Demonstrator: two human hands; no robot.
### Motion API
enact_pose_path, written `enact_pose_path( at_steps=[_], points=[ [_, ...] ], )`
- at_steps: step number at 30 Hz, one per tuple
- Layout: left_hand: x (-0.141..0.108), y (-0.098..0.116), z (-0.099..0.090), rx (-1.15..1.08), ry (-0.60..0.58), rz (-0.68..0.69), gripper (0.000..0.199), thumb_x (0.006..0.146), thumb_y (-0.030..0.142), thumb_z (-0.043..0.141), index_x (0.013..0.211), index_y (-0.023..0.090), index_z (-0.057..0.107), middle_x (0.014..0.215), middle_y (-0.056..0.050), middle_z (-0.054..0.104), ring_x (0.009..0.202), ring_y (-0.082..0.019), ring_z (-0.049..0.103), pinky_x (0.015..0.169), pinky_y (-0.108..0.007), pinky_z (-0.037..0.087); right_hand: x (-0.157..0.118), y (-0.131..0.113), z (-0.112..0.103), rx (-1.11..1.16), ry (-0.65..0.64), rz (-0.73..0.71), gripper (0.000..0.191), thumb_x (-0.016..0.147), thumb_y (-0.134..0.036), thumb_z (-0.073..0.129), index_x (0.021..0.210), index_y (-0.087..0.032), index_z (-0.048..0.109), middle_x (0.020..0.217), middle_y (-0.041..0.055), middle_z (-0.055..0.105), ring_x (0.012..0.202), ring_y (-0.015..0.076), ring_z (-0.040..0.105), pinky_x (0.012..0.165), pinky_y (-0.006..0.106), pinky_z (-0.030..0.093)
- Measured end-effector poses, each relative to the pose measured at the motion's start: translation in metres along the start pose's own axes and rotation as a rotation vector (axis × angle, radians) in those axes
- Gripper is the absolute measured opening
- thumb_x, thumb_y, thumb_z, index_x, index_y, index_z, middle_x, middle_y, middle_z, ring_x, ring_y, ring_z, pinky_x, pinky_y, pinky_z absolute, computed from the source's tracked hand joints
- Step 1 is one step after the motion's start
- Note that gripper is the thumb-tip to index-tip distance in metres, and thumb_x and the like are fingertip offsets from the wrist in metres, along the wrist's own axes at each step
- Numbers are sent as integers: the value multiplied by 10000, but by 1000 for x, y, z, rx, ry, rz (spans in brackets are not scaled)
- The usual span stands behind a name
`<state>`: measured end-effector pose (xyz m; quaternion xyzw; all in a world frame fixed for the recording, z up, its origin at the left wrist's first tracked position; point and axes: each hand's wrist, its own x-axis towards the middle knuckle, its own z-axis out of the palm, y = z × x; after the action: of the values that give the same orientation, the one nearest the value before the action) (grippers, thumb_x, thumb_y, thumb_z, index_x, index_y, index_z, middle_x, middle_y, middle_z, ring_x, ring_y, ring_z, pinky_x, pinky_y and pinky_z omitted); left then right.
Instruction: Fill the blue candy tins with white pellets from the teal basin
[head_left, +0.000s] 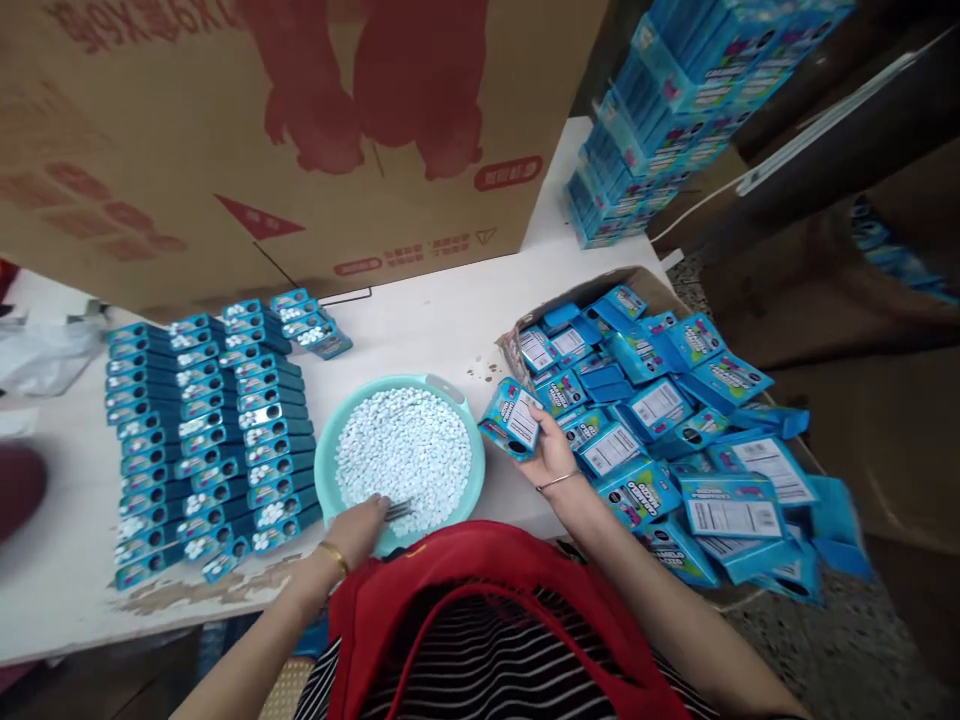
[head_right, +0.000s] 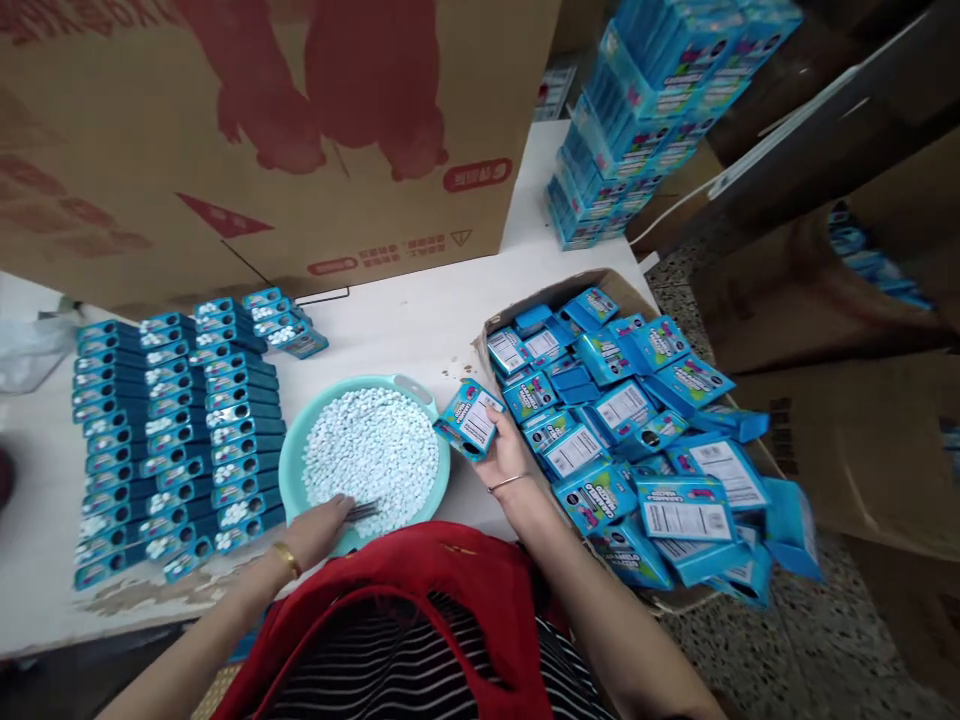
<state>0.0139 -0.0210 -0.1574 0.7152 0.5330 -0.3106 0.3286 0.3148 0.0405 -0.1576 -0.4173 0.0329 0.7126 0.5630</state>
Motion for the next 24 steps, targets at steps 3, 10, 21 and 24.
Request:
enact_pose_path(
  at_steps=[3,10,21,24],
  points=[
    [27,22,20,-97,135,-21,236,918,214,386,1108,151,511,1127,-124,576,969,-231,619,781,-317,459,-6,6,-7,35,62,47,178,787,-216,612,957,-203,661,833,-5,757,755,158,714,693,280,593],
    [82,56,32,-230,322,10,253,920,158,372,1152,135,468,1204,-150,541,1081,-219,573,903,-334,448,-21,17,-19,24,109,42,186,758,-197,659,944,-214,659,823,7,749,838,207,712,758,377,594],
    [-7,19,-30,-319,579,424,256,943,312,410,1148,185,494,1008,-72,608,882,-168,598,800,-309,487,-19,32,-24,4,272,59,167,742,-218,671,893,-183,608,755,19,720,652,158,687,545,256,576],
    [-36,27,-59,-266,579,473,266,949,323,396,1153,185,497,980,-69,612,886,-171,596,795,-310,486,-23,37,-10,-43,262,57,231,728,-243,711,905,-187,573,735,8,714,614,145,680,515,239,569]
  ],
)
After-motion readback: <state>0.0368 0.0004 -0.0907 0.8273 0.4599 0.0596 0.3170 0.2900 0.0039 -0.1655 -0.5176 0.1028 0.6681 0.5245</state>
